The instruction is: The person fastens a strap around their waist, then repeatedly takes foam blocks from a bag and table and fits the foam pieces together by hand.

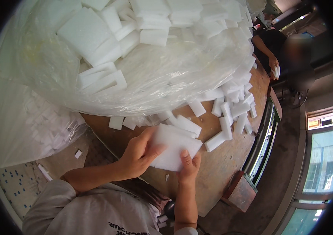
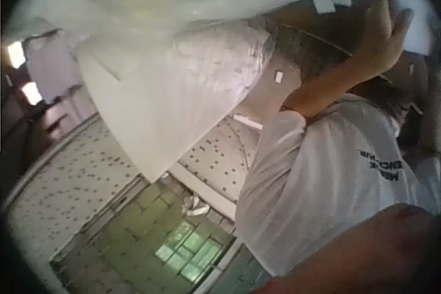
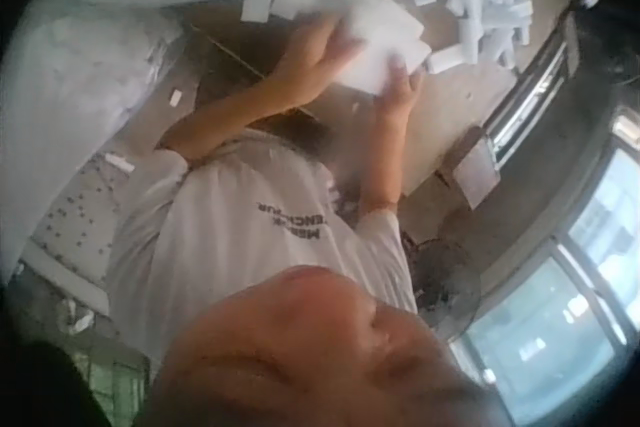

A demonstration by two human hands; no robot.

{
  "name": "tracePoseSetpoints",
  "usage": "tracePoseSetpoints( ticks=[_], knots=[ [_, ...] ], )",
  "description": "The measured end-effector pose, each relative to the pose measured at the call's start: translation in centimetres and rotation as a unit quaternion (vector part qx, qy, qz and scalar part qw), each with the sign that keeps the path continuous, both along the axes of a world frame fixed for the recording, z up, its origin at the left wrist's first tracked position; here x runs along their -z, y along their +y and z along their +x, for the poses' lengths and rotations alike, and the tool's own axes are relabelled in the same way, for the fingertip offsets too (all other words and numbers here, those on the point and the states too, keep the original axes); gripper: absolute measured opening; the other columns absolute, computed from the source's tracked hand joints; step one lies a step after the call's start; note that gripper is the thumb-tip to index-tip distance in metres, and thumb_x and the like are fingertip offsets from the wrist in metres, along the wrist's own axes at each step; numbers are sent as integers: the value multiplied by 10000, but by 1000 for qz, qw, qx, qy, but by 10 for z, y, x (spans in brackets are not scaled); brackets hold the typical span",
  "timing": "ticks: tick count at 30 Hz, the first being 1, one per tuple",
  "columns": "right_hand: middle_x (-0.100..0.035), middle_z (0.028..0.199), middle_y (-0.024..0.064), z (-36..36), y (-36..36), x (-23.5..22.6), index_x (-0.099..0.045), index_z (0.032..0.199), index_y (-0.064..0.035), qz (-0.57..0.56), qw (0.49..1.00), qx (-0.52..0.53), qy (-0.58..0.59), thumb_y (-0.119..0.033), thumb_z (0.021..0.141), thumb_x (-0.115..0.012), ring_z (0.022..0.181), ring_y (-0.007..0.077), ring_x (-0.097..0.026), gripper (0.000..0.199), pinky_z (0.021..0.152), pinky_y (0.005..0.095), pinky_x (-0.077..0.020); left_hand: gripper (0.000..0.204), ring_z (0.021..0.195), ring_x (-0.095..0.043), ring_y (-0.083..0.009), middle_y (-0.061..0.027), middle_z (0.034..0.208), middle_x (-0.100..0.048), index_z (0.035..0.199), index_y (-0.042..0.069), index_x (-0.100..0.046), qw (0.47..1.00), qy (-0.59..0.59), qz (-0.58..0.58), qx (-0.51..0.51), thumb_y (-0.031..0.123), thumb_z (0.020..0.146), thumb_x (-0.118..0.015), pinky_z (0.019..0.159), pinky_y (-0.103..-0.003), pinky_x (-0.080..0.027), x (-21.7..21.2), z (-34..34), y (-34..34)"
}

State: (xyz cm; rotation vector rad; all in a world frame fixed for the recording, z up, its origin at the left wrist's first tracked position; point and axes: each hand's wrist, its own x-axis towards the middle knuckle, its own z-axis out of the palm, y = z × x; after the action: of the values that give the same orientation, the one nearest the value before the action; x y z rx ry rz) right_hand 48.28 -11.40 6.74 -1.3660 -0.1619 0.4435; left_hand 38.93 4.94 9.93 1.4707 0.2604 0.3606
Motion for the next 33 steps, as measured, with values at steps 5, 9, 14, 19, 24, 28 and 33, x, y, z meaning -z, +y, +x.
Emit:
tracePoseSetpoints(
  ticks=[5,9,14,19,24,28,33],
  knots=[
    [-590,1193,148,-7,-9,-1,-436,1349,23,-34,993,-36,-108,-358,819,-762,1063,255,-590,729,921,377,-481,489,1075,-616,-302,-221,1190,-590,1349,-10,-386,996,-72,-34,47,324,1013,-507,897,-376,-472,13,-3,2],
    [-608,1129,168,-22,-6,-11,-597,1178,64,-32,974,-60,-216,-371,798,-736,1070,251,-566,594,940,368,-441,636,1153,-570,-330,-226,1323,-506,1407,13,-305,987,-147,1,68,484,1001,-434,959,-404,-439,12,-6,1],
    [-600,1125,212,-16,-3,-26,-687,961,46,-74,929,-144,-333,-421,771,-723,1056,351,-572,506,943,409,-430,698,1200,-536,-327,-204,1366,-472,1423,9,-292,981,-173,-10,92,536,986,-427,1007,-409,-409,16,-5,-2],
    [-595,1143,211,-19,-4,-8,-678,1008,52,-87,957,-73,-267,-424,780,-718,1057,321,-575,530,936,389,-436,740,1249,-481,-282,-175,1388,-444,1472,4,-234,975,-146,-105,128,534,992,-423,1052,-386,-366,30,12,-5],
    [-600,1101,94,-12,-9,13,-489,1260,13,-16,999,26,-46,-284,866,-738,961,187,-575,553,858,343,-477,801,1346,-369,-276,-192,1453,-365,1542,-1,-58,982,-129,-109,81,464,1009,-435,1123,-384,-263,36,15,-10],
    [-600,1102,89,-19,-6,17,-516,1220,-4,-13,997,17,-71,-290,865,-745,953,182,-572,511,862,338,-476,840,1399,-296,-295,-220,1503,-284,1536,-24,4,992,-113,-13,56,393,1003,-492,1152,-395,-205,60,-4,-32],
    [-633,1104,72,-30,0,16,-582,1216,45,-66,995,-72,-25,-404,933,-634,1006,185,-572,533,909,334,-442,904,1418,-258,-291,-205,1527,-244,1532,-28,46,991,-34,-85,94,173,943,-609,1162,-393,-189,51,-23,-5]
  ],
)
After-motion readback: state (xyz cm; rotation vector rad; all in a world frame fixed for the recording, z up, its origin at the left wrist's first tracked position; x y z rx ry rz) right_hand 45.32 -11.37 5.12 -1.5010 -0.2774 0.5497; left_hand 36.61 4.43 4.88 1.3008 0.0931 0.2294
